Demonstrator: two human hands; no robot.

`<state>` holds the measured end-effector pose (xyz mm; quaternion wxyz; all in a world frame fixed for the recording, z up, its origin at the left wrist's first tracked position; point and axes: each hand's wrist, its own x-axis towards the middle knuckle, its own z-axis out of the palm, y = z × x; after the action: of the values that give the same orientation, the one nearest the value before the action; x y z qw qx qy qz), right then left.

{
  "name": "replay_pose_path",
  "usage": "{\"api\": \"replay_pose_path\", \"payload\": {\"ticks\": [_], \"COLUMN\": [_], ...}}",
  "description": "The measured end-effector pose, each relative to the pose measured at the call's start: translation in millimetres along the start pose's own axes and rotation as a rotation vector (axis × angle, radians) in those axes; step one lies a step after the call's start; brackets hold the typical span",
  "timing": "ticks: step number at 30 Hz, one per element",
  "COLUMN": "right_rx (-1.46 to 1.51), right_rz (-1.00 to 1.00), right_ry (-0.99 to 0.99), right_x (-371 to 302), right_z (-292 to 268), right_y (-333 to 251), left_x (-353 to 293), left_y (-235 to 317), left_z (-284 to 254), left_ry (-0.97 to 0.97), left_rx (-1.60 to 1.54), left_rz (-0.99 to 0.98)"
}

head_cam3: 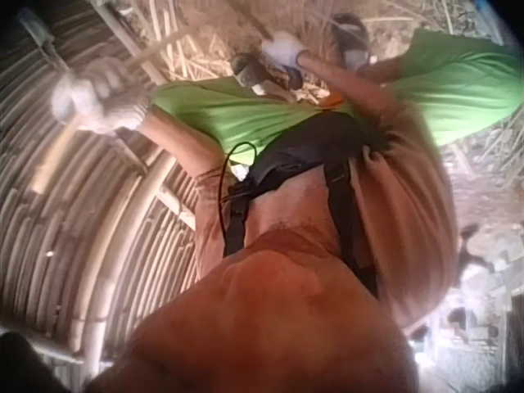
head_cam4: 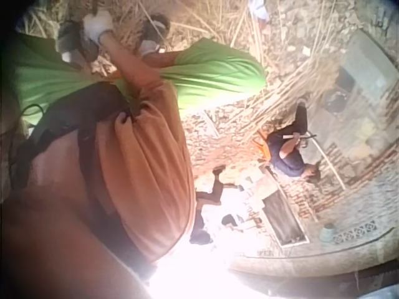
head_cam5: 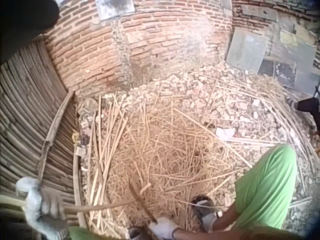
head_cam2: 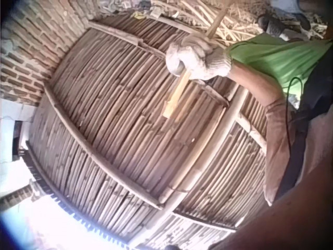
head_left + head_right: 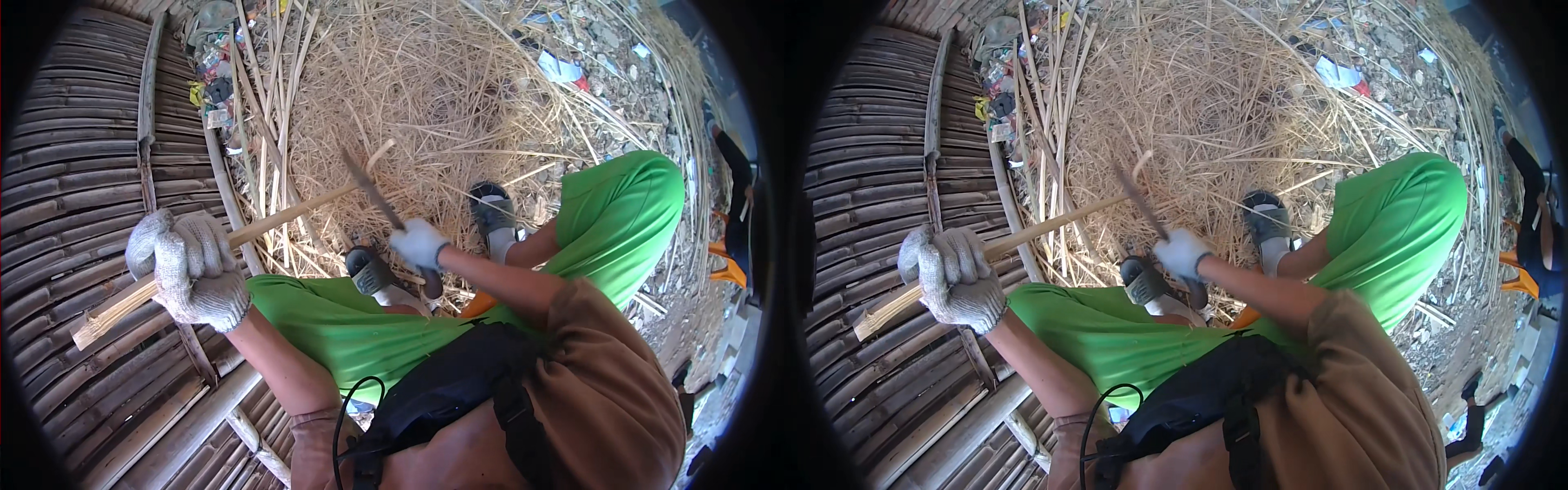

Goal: The person strips layers from a bamboo pole using a large knife while wearing gloves, repeatedly pulling the blade along the length of the pole to shave off thin strips.

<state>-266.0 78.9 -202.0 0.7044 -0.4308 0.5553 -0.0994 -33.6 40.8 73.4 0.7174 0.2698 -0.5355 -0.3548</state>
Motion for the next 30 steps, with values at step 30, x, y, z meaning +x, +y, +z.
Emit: {"api": "replay_pose_path", "payload": {"ticks": [30], "right_rx": [-1.067], "right_rz": [-0.221], "right_ry": [0.028], "right_x": [49.4], "right_z": [-60.2], "right_y": [106.2], "left_x": [-4.3], "left_y": [-8.9], "left_z": [15.4], "left_ry": [0.035], "left_rx": [-0.062], "left_rz": [0.004]}}
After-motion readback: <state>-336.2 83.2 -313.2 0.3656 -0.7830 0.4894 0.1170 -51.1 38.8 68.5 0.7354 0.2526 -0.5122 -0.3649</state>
